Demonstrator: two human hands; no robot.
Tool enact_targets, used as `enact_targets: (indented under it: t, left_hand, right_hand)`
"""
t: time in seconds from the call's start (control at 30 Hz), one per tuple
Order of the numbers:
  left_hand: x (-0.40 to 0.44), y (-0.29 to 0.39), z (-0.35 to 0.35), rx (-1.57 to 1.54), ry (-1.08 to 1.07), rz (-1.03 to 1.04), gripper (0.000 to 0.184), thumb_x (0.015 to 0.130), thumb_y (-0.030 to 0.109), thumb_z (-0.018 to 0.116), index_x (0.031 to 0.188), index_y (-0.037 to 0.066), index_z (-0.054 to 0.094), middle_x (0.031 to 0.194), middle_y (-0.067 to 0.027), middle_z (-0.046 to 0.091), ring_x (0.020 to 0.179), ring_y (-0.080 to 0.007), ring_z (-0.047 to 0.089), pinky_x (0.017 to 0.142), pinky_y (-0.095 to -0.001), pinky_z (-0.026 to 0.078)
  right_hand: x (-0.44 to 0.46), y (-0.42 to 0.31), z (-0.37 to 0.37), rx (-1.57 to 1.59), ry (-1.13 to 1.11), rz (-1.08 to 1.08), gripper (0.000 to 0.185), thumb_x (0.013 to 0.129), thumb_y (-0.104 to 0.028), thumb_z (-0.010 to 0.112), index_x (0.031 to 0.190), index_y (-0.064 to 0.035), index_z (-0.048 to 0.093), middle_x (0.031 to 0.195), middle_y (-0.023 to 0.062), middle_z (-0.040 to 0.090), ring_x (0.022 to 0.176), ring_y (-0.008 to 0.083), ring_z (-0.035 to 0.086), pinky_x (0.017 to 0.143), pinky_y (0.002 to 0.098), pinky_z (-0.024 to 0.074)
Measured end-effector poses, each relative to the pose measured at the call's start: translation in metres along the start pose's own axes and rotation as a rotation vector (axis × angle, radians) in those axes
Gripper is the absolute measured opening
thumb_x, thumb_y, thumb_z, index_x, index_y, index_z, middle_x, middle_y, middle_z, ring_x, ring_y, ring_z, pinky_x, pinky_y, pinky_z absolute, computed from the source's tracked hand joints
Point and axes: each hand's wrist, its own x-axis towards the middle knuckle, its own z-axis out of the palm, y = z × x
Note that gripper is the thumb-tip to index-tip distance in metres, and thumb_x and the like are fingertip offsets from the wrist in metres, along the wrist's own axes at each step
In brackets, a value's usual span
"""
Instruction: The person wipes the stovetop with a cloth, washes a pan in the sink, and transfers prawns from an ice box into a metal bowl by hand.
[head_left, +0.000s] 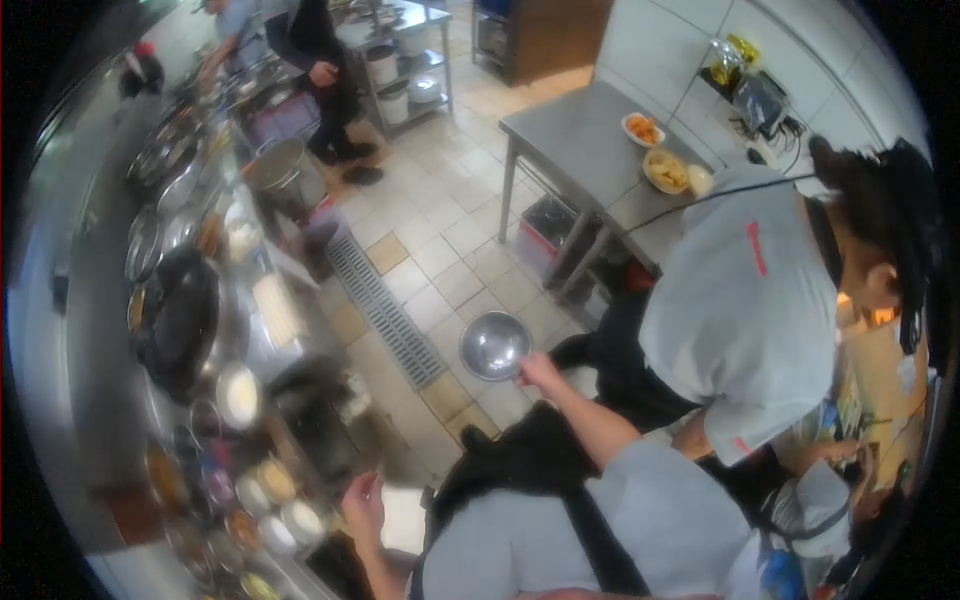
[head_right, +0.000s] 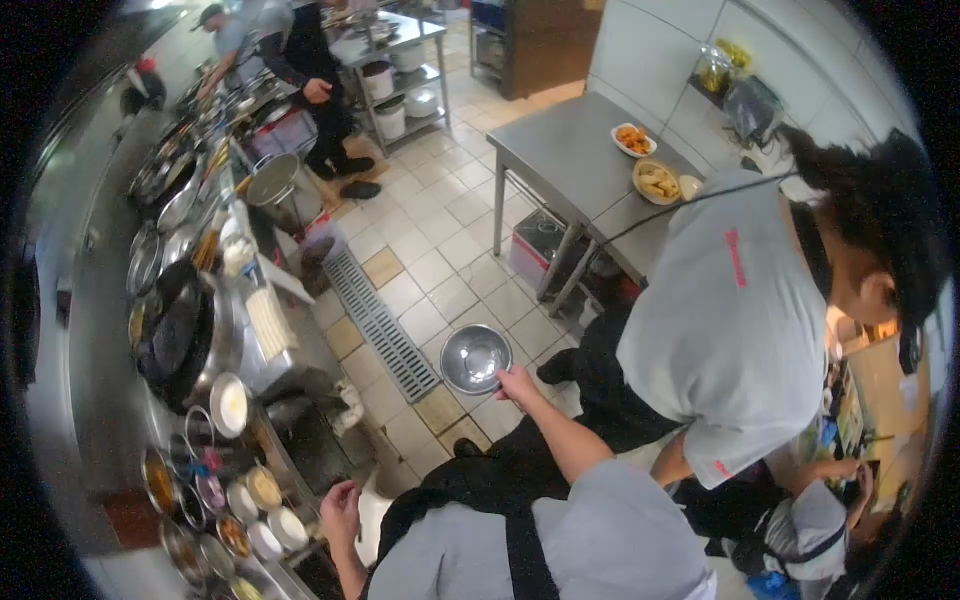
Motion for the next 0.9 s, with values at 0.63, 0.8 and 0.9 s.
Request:
enact_targets:
  t: [0.63,0.8,0.9]
  left_hand:
    - [0.392,0.069,0.105,0.08,-0.109,-0.09,0.033,0.088,0.028,0.062,0.103,-0.002,0.067,0.08,-0.0123,0.068,0.072,-0.0175,0.064,0.065,-0.0315,0.051]
    - [0.444,0.136,0.113,0.006,-0.364,-0.502,0.031,0.086,0.026,0.059,0.099,0.0,0.069,0.088,-0.0176,0.07,0.081,-0.0221,0.065,0.076,-0.0361,0.05]
    - [0.53,0.124,0.132,-0.044,-0.476,-0.48,0.029,0.089,0.023,0.057,0.1,0.0,0.07,0.085,-0.0105,0.07,0.081,-0.0142,0.062,0.073,-0.032,0.049]
  right_hand:
    - [0.302,-0.199,-0.031,0.361,0.1,0.194,0.026,0.087,-0.018,0.057,0.097,0.0056,0.057,0.072,0.0141,0.06,0.048,0.0184,0.054,0.046,0.0322,0.0494]
    - [0.412,-0.313,0.008,-0.045,0.033,0.09,0.026,0.087,-0.018,0.058,0.092,0.008,0.056,0.071,0.0145,0.062,0.05,0.0174,0.058,0.046,0.0293,0.0503]
    - [0.444,-0.402,0.052,-0.049,0.044,-0.016,0.029,0.087,-0.019,0.059,0.091,0.0096,0.055,0.071,0.0143,0.062,0.049,0.0159,0.058,0.045,0.0269,0.0499]
